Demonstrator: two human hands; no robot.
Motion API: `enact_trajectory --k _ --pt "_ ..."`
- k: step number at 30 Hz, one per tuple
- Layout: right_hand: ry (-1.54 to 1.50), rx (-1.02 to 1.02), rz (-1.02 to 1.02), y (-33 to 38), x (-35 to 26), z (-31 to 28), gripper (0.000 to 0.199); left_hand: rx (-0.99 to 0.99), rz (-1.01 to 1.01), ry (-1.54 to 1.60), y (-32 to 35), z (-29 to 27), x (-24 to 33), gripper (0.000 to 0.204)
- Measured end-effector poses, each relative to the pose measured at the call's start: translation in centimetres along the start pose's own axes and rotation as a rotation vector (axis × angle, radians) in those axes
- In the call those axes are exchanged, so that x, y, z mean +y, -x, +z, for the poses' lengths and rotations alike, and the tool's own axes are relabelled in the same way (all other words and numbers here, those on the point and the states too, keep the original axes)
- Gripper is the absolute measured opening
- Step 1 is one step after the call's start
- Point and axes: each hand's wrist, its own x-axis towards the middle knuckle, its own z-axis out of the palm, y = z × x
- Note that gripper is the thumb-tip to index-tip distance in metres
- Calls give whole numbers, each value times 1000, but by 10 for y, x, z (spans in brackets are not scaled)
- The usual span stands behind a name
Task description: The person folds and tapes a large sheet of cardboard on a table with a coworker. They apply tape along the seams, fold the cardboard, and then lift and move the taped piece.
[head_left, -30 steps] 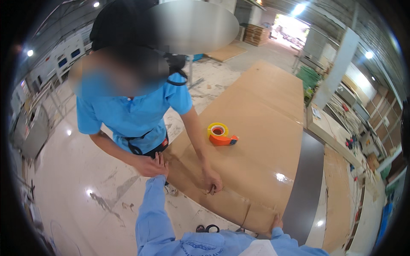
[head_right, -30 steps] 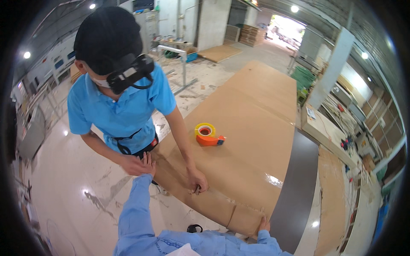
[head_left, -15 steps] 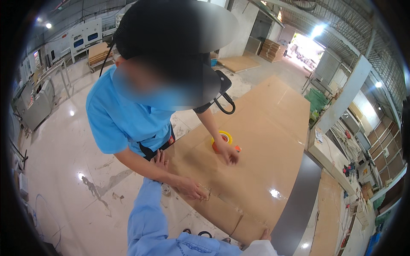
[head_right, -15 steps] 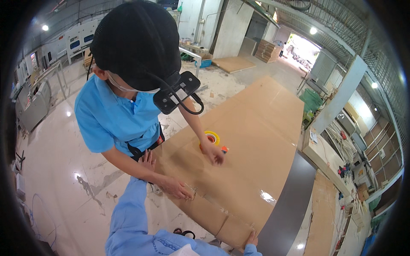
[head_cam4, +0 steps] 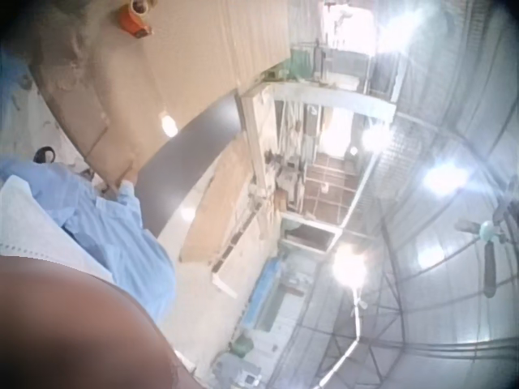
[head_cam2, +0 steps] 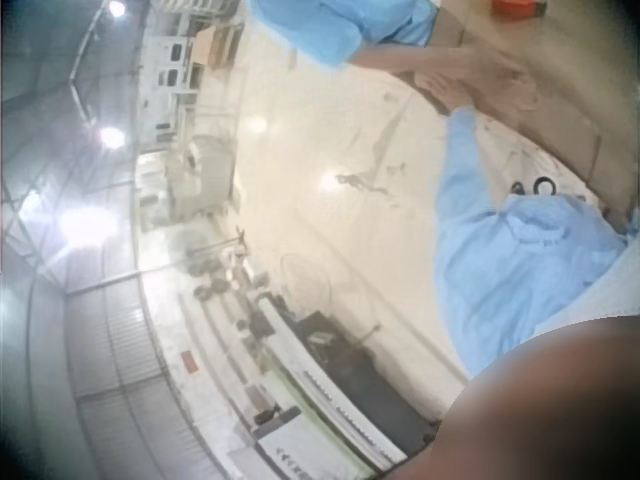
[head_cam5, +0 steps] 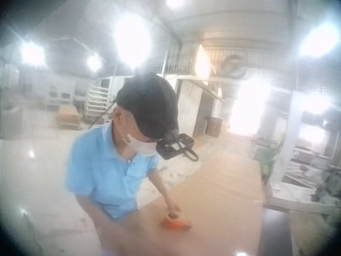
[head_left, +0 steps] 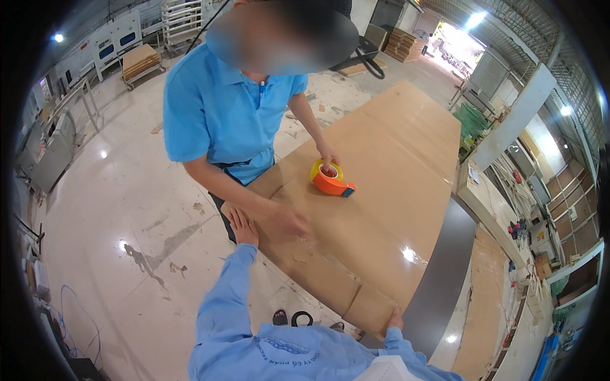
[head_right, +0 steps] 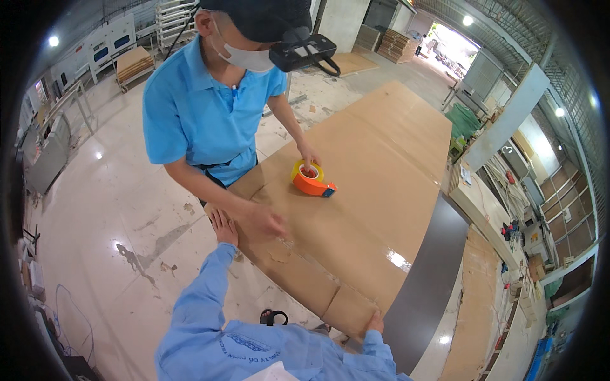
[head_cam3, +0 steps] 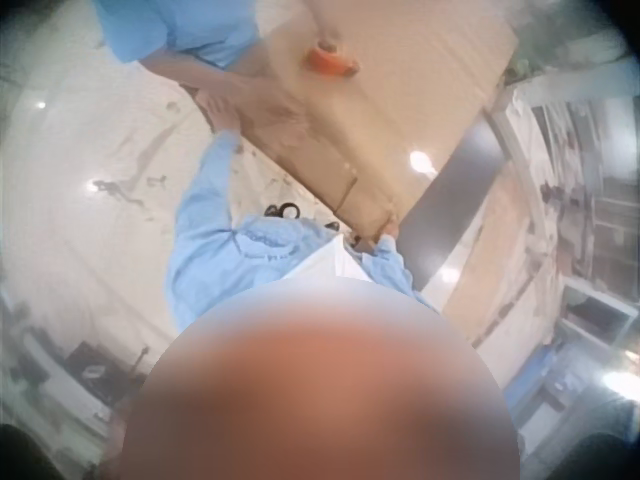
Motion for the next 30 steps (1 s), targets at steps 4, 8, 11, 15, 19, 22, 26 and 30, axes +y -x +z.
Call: enact_trajectory --k 4,8,11,15,19,22,26,30 --pt "-67 -106 -52 -7 5 3 91 -40 5 136 32 -8 11 66" --pt "-38 -290 176 -12 1 1 98 -56 88 250 75 -17 28 70" --pt "121 -402 -33 -15 -10 -7 103 -136 92 293 113 -26 56 75" --pt "91 -508 116 -16 -21 -24 106 -174 185 315 166 -39 98 79" --pt "49 -682 185 -20 -28 -40 99 -237 205 360 232 -51 154 84" --pt "69 -817 295 -23 -33 -52 105 -218 81 501 297 -55 203 90" --pt "74 -901 187 -28 -44 -63 106 -356 -354 820 373 -53 256 87" --pt "63 -1031 158 -40 -44 -67 105 -884 -1255 1405 420 -43 297 60"
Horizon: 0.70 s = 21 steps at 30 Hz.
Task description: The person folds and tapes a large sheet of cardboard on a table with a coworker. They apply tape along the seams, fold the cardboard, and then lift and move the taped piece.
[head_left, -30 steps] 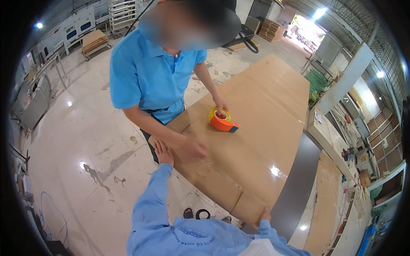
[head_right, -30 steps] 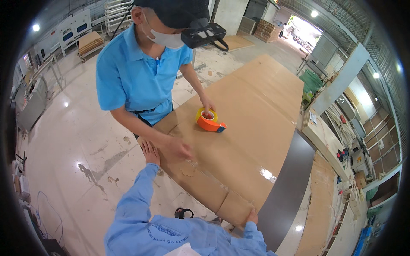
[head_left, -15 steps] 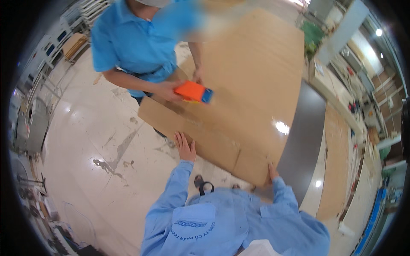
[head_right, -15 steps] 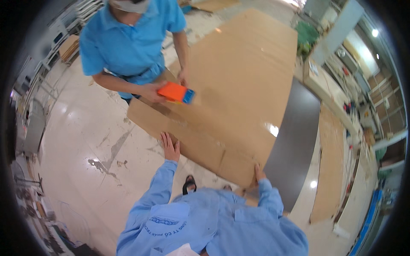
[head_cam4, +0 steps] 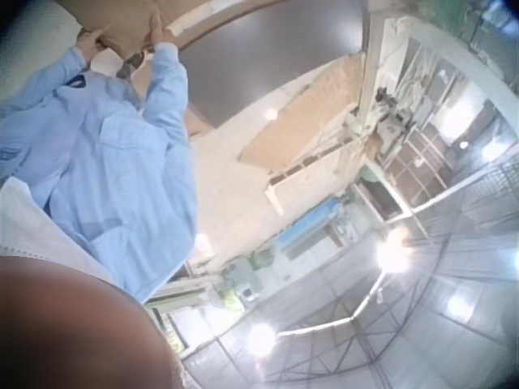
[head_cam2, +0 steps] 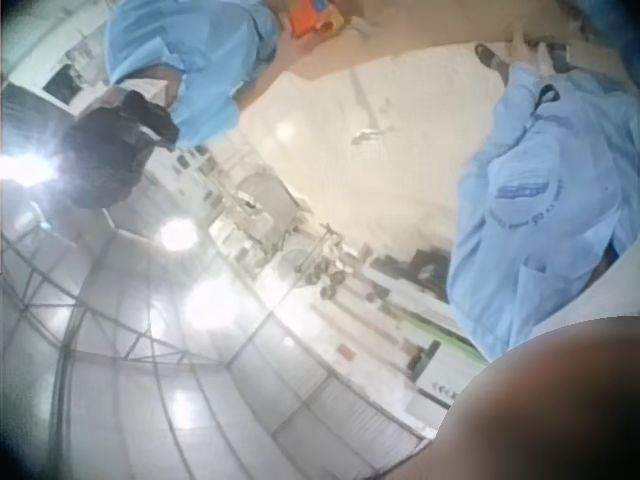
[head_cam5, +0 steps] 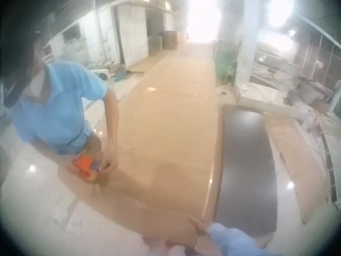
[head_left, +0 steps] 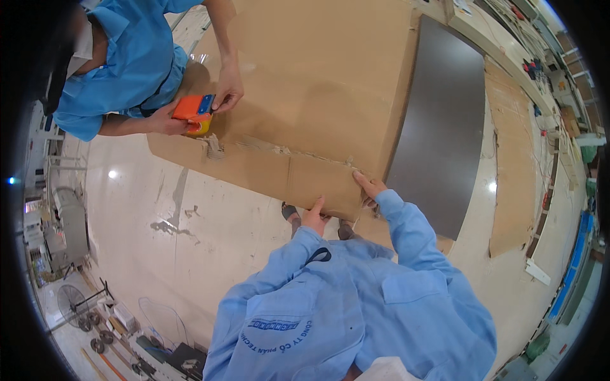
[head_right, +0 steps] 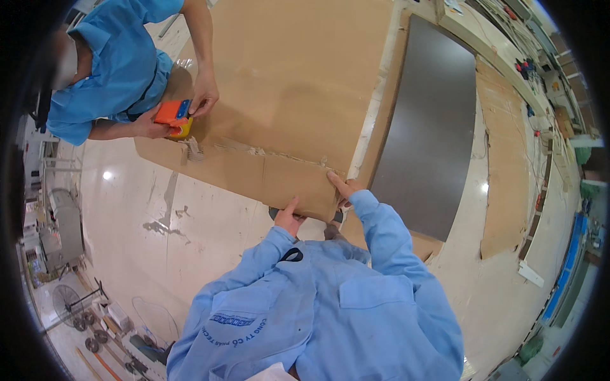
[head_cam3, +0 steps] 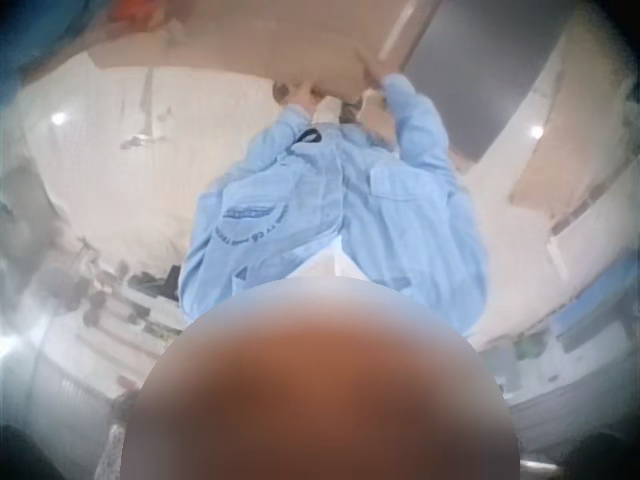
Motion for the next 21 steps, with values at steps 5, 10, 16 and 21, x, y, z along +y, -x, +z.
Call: enact_trajectory --k 5,10,16,21 --pt "39 -56 -63 -7 8 -8 103 75 158 -31 0 25 -26 55" --pt "27 -48 -93 -9 9 -8 103 61 201 63 0 34 -33 55" --pt "14 -31 -173 -7 12 -5 99 95 265 -7 -5 39 -43 55" --pt "-9 -38 -237 -13 18 -2 99 159 266 -20 -12 34 -47 54"
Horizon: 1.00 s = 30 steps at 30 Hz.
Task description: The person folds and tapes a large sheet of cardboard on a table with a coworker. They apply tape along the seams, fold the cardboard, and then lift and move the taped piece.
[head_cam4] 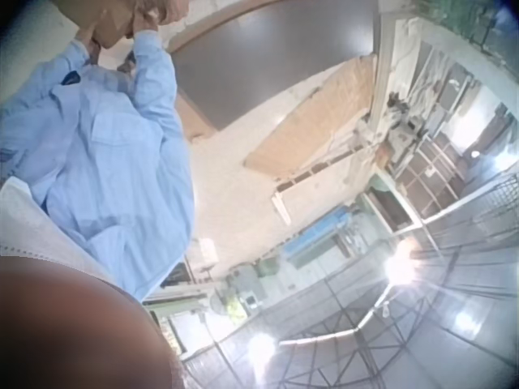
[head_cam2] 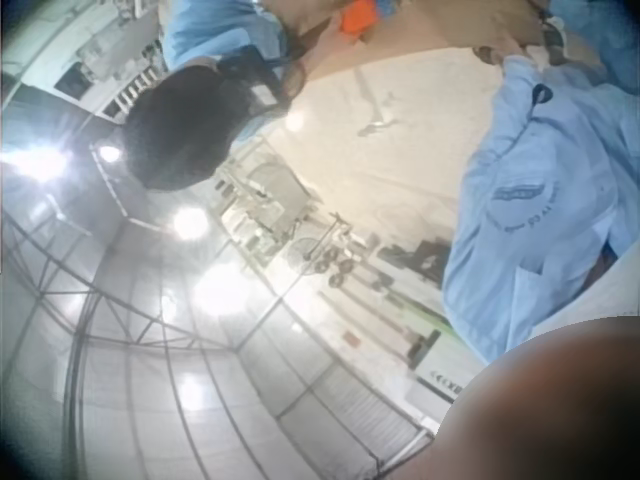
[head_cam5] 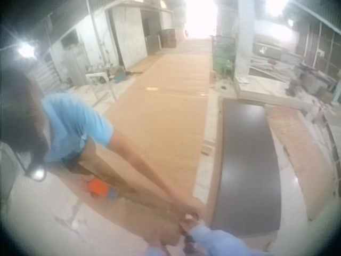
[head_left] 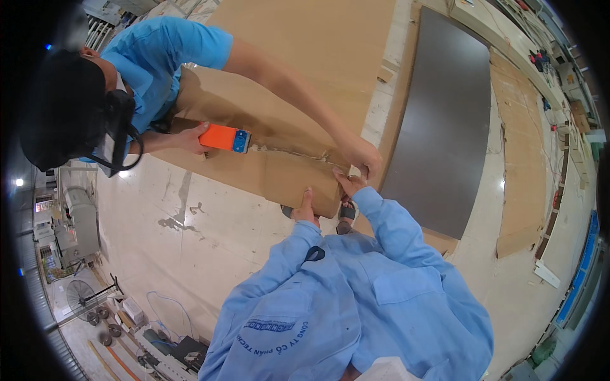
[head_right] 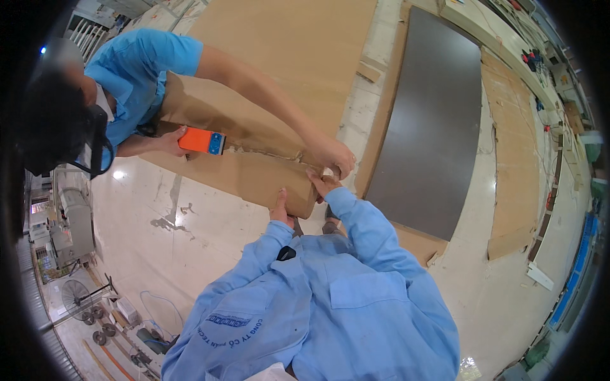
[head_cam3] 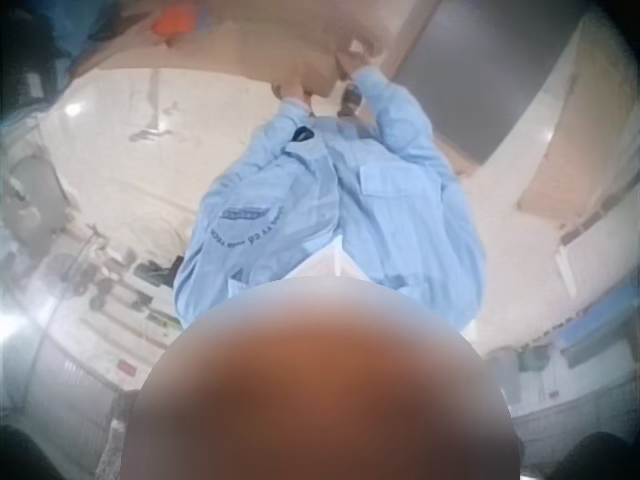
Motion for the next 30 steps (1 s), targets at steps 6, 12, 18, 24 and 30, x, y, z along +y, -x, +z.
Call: enact_trajectory --k 6,12,18,24,30 --pt "-55 123 -44 8 15 19 93 38 -21 9 -3 0 0 53" --pt "53 56 -204 40 62 32 82 40 15 49 0 1 1 59" --pt "-279 157 -172 32 65 19 79 23 17 43 -5 -2 -2 65" --pt "-489 362 -139 -16 28 22 84 93 -35 -4 2 6 1 57" --pt "-498 353 -273 -53 13 26 61 56 -34 -8 9 7 14 59"
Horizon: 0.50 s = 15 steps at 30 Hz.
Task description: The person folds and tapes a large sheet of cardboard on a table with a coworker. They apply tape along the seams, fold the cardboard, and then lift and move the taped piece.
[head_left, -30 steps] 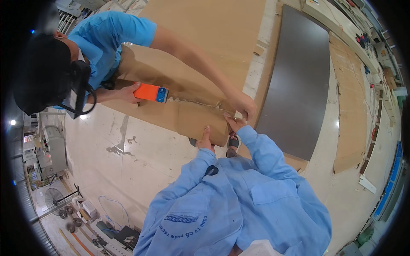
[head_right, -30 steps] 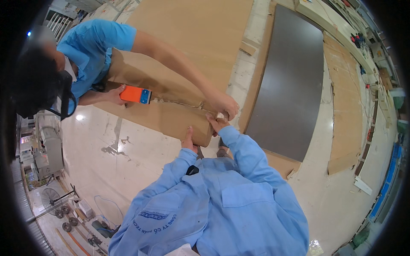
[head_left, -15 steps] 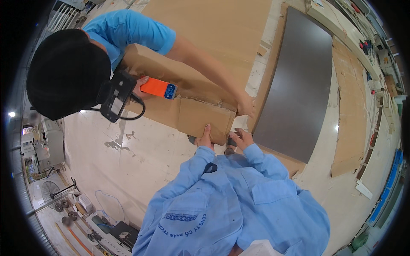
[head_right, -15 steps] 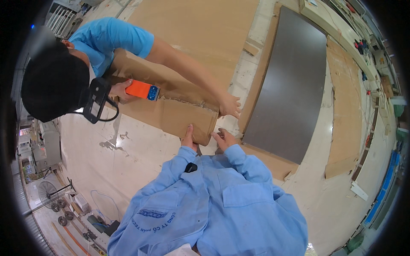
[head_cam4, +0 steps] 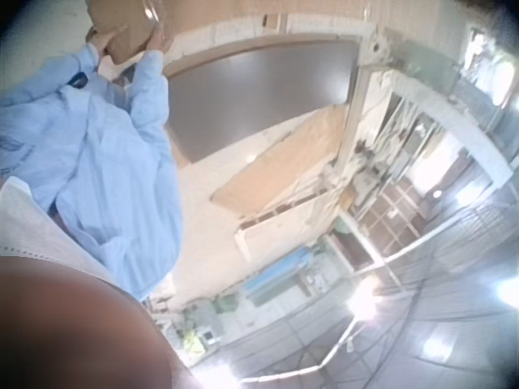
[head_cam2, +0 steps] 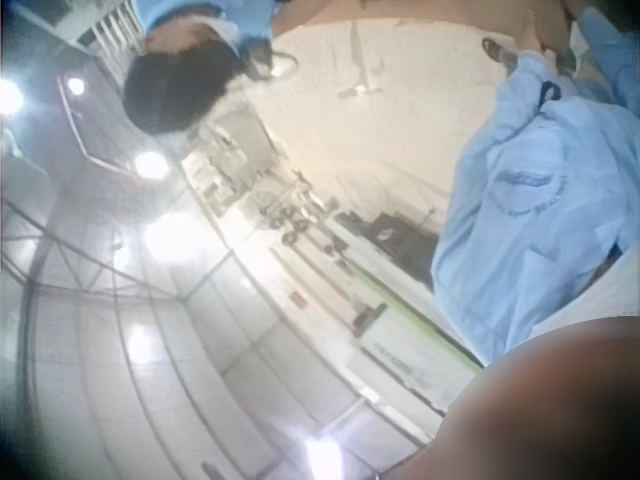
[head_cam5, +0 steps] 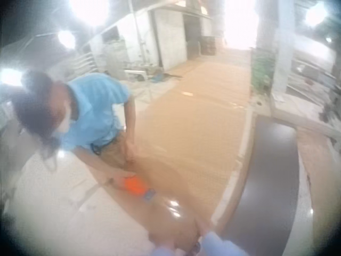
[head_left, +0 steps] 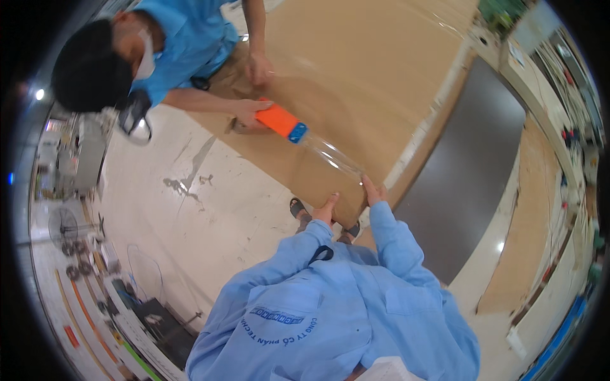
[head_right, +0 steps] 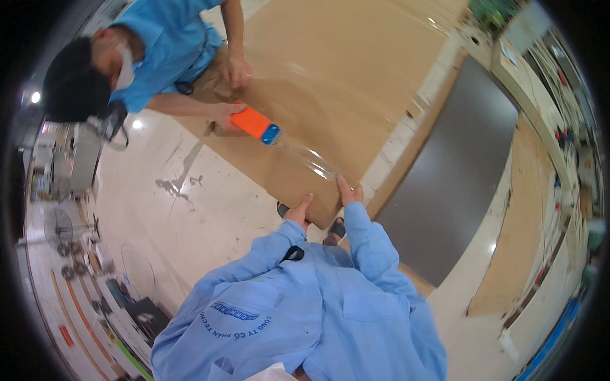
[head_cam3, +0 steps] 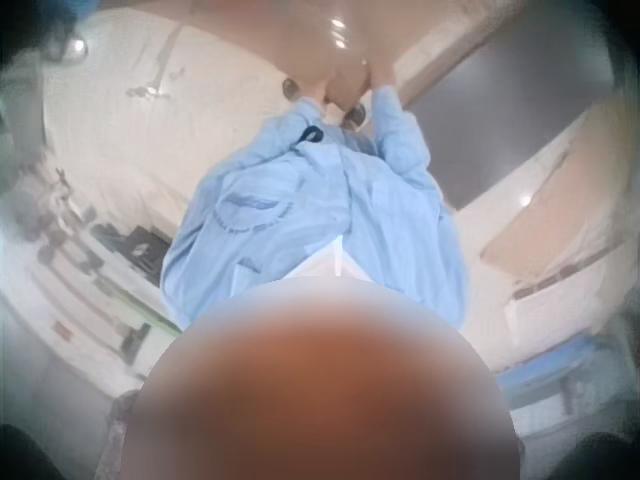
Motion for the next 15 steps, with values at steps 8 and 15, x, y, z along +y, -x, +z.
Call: enact_trajectory --k 8,15 --pt "29 -9 -65 -5 1 -4 46 551 679 -616 -58 -11 75 123" --pt "89 -34 -83 9 -20 -2 38 677 997 -1164 -82 -32 144 115"
